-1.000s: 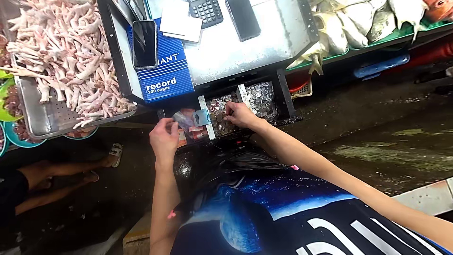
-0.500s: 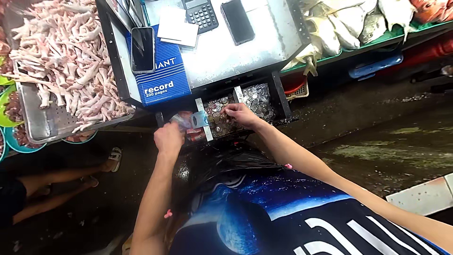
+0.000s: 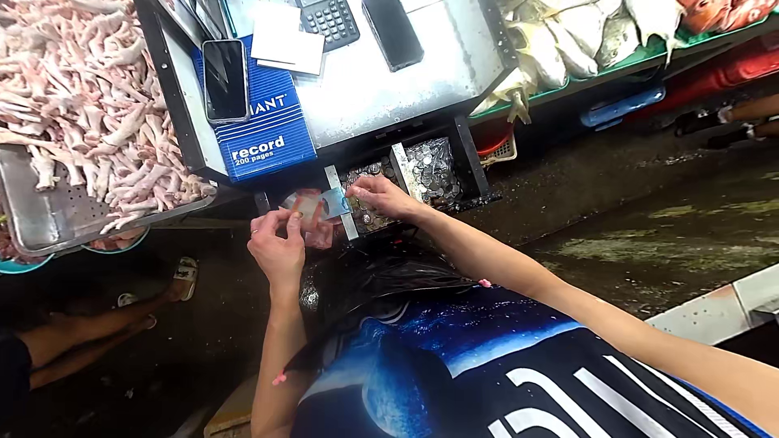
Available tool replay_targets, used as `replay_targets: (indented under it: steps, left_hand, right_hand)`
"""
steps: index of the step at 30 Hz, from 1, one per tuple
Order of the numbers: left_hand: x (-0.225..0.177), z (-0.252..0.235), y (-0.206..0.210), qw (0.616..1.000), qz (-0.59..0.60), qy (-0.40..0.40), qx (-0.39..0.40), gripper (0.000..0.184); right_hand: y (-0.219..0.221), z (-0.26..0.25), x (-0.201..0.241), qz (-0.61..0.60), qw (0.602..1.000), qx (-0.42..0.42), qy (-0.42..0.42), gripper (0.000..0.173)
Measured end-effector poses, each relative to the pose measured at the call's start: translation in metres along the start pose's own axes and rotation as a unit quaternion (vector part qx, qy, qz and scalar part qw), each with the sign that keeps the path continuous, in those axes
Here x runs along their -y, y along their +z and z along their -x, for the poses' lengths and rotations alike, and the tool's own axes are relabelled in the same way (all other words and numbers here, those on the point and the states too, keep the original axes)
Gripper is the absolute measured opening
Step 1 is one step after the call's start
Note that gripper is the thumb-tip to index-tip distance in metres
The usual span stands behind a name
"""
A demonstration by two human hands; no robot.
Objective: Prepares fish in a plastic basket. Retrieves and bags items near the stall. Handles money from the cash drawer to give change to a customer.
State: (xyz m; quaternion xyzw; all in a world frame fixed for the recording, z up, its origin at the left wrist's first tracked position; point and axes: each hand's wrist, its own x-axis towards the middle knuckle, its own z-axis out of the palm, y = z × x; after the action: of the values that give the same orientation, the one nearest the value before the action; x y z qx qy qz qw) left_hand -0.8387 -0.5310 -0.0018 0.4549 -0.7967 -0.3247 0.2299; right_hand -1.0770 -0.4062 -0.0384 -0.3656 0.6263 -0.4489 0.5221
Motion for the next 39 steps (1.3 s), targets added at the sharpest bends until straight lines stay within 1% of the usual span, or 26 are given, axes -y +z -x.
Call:
replay_targets:
  steps: [2,3,4,5,7,8,9,11,12,13,15,16,18,21,24,26,28,32,36,37,39]
  left_hand:
    - [-0.01,0.006,0.009,0.998,0.055,-0.014,0.009,0.017]
    - [-0.014,0.009,0.014,0.995,0.09,-0.025,0.034,0.016]
    - [-0.017,0.011,0.02,0.99,0.12,-0.037,0.06,0.016]
    - [-0.018,0.013,0.026,0.986,0.14,-0.047,0.076,0.016]
    - [-0.014,0.014,0.035,0.985,0.133,-0.05,0.093,0.014]
    - [-0.011,0.013,0.038,0.987,0.119,-0.045,0.1,0.013]
    - [-0.006,0.012,0.039,0.987,0.107,-0.042,0.111,0.013]
    - [0.005,0.014,0.041,0.985,0.097,-0.043,0.139,0.012]
    - [0.009,0.015,0.041,0.984,0.09,-0.042,0.147,0.012]
    - [0.011,0.017,0.042,0.985,0.073,-0.033,0.15,0.011]
    - [0.012,0.02,0.042,0.986,0.002,-0.012,0.166,0.014]
    - [0.012,0.022,0.042,0.981,-0.051,-0.008,0.188,0.017]
    - [0.01,0.025,0.041,0.955,-0.154,-0.024,0.251,0.026]
    - [0.008,0.028,0.043,0.928,-0.229,-0.033,0.292,0.04]
    - [0.001,0.031,0.043,0.917,-0.24,-0.032,0.317,0.045]
    - [-0.006,0.037,0.042,0.909,-0.24,-0.042,0.339,0.043]
    - [-0.01,0.049,0.042,0.899,-0.247,-0.054,0.357,0.043]
    - [-0.011,0.066,0.034,0.885,-0.252,-0.07,0.385,0.046]
    - [-0.012,0.073,0.036,0.886,-0.24,-0.074,0.39,0.044]
    - [-0.011,0.074,0.037,0.886,-0.24,-0.078,0.39,0.044]
    - [-0.009,0.073,0.038,0.886,-0.241,-0.08,0.389,0.044]
  right_hand:
    - [0.01,0.006,0.008,-0.007,0.999,0.043,-0.02,0.036]
    - [0.014,0.007,0.009,0.0,0.998,0.058,-0.033,0.039]
    - [0.019,0.007,0.009,0.009,0.998,0.051,-0.044,0.037]
    - [0.021,0.006,0.009,0.026,0.998,0.028,-0.051,0.036]
    - [0.019,-0.004,0.005,0.106,0.992,-0.053,-0.053,0.031]
    - [0.016,-0.014,0.003,0.172,0.98,-0.083,-0.048,0.031]
    - [0.012,-0.027,0.002,0.24,0.966,-0.093,-0.035,0.033]
    - [0.01,-0.052,0.004,0.35,0.932,-0.092,-0.011,0.041]
    - [0.011,-0.064,0.006,0.394,0.914,-0.093,-0.001,0.043]
    - [0.014,-0.075,0.008,0.434,0.896,-0.095,0.007,0.041]
    - [0.019,-0.093,0.011,0.481,0.871,-0.097,0.035,0.04]
    - [0.021,-0.098,0.009,0.487,0.867,-0.099,0.046,0.044]
    - [0.025,-0.101,0.002,0.476,0.869,-0.123,0.049,0.045]
    - [0.024,-0.101,-0.009,0.42,0.886,-0.189,0.046,0.044]
    - [0.026,-0.102,-0.011,0.368,0.899,-0.229,0.065,0.037]
    - [0.029,-0.099,-0.013,0.368,0.896,-0.241,0.056,0.034]
    - [0.032,-0.087,-0.018,0.379,0.895,-0.231,0.048,0.034]
    - [0.034,-0.067,-0.014,0.388,0.898,-0.191,0.082,0.035]
    - [0.03,-0.056,0.001,0.449,0.875,-0.147,0.107,0.036]
    - [0.028,-0.053,0.007,0.467,0.867,-0.14,0.103,0.036]
    - [0.027,-0.051,0.014,0.486,0.859,-0.152,0.048,0.035]
